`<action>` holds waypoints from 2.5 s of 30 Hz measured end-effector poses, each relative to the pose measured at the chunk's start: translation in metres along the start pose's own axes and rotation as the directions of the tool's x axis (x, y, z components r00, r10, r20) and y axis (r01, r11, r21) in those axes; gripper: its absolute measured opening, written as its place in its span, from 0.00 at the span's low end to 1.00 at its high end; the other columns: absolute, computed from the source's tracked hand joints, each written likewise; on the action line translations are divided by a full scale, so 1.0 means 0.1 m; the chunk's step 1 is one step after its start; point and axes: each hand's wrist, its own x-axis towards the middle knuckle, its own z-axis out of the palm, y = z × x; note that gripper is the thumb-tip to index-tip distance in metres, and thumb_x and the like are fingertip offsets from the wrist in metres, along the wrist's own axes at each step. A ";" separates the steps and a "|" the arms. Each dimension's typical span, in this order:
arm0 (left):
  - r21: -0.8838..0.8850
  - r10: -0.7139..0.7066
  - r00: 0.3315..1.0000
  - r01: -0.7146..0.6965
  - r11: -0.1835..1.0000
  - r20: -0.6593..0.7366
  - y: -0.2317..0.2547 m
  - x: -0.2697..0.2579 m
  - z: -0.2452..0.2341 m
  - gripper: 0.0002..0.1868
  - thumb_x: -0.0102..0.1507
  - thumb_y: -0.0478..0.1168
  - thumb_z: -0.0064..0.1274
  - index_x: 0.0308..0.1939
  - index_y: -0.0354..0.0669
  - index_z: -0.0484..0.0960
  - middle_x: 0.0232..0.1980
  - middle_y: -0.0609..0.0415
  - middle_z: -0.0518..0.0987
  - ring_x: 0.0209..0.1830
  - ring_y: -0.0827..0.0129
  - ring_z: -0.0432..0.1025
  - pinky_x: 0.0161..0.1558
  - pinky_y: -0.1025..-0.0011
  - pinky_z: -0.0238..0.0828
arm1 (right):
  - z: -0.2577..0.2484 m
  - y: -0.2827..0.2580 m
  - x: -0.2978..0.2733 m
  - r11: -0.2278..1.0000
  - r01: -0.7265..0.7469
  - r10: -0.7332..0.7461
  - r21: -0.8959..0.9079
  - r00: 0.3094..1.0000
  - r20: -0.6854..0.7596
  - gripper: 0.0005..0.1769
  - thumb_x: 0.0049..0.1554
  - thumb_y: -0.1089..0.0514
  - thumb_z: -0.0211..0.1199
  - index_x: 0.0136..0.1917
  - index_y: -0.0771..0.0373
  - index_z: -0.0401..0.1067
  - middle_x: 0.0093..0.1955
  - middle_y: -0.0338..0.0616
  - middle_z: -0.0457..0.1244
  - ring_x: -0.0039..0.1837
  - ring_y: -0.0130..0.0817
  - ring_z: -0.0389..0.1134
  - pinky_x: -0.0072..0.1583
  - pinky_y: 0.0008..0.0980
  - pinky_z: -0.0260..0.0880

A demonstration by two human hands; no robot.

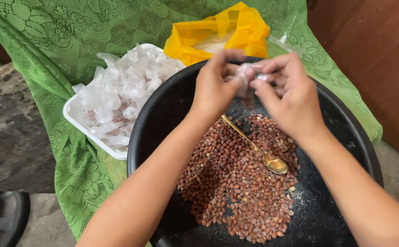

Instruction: Package peanuts into small plastic bags using a spoon

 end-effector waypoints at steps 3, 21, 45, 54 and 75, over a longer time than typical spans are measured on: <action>-0.161 -0.073 0.991 0.054 0.985 -0.112 -0.24 0.04 0.20 0.11 0.60 0.36 0.64 0.46 0.46 0.87 0.34 0.51 0.87 0.30 0.74 0.80 0.29 0.76 0.81 | 0.12 0.08 -0.05 0.949 0.191 -0.210 -0.251 0.977 -0.048 0.13 0.57 0.65 0.77 0.51 0.68 0.74 0.61 0.52 0.61 0.52 0.43 0.74 0.45 0.28 0.80; 0.175 -0.091 0.927 0.028 0.984 0.364 0.86 -0.03 -0.65 0.08 0.66 0.45 0.54 0.42 0.48 0.85 0.36 0.59 0.86 0.36 0.77 0.78 0.46 0.77 0.75 | -0.15 0.20 0.03 0.869 0.229 -0.124 -0.439 0.959 0.256 0.02 0.62 0.61 0.65 0.49 0.60 0.76 0.57 0.51 0.57 0.61 0.46 0.64 0.66 0.44 0.62; 0.981 -0.494 0.855 -0.076 0.177 0.156 -1.35 2.04 -0.40 0.15 0.56 0.41 0.56 0.45 0.41 0.87 0.51 0.45 0.85 0.52 0.49 0.78 0.52 0.56 0.75 | 0.03 -0.12 -0.19 0.883 0.056 0.404 -0.466 0.414 0.816 0.13 0.64 0.46 0.61 0.55 0.56 0.69 0.54 0.46 0.64 0.56 0.52 0.69 0.57 0.53 0.66; 0.895 -0.302 0.946 0.230 0.383 -0.114 -1.30 2.05 -0.50 0.13 0.70 0.46 0.40 0.53 0.54 0.78 0.55 0.42 0.81 0.54 0.40 0.75 0.53 0.46 0.71 | 0.00 -0.15 -0.21 0.923 0.081 0.299 -0.377 0.464 0.834 0.11 0.63 0.51 0.62 0.51 0.59 0.68 0.51 0.49 0.64 0.53 0.55 0.69 0.56 0.51 0.67; 0.153 -0.210 0.965 0.234 0.960 -0.157 -0.95 2.11 -0.64 0.16 0.70 0.53 0.43 0.36 0.47 0.73 0.31 0.52 0.84 0.26 0.73 0.80 0.32 0.72 0.77 | -0.01 -0.05 -0.08 0.858 0.004 0.463 -0.514 0.428 0.776 0.16 0.61 0.46 0.62 0.60 0.50 0.70 0.57 0.36 0.66 0.58 0.38 0.70 0.59 0.45 0.70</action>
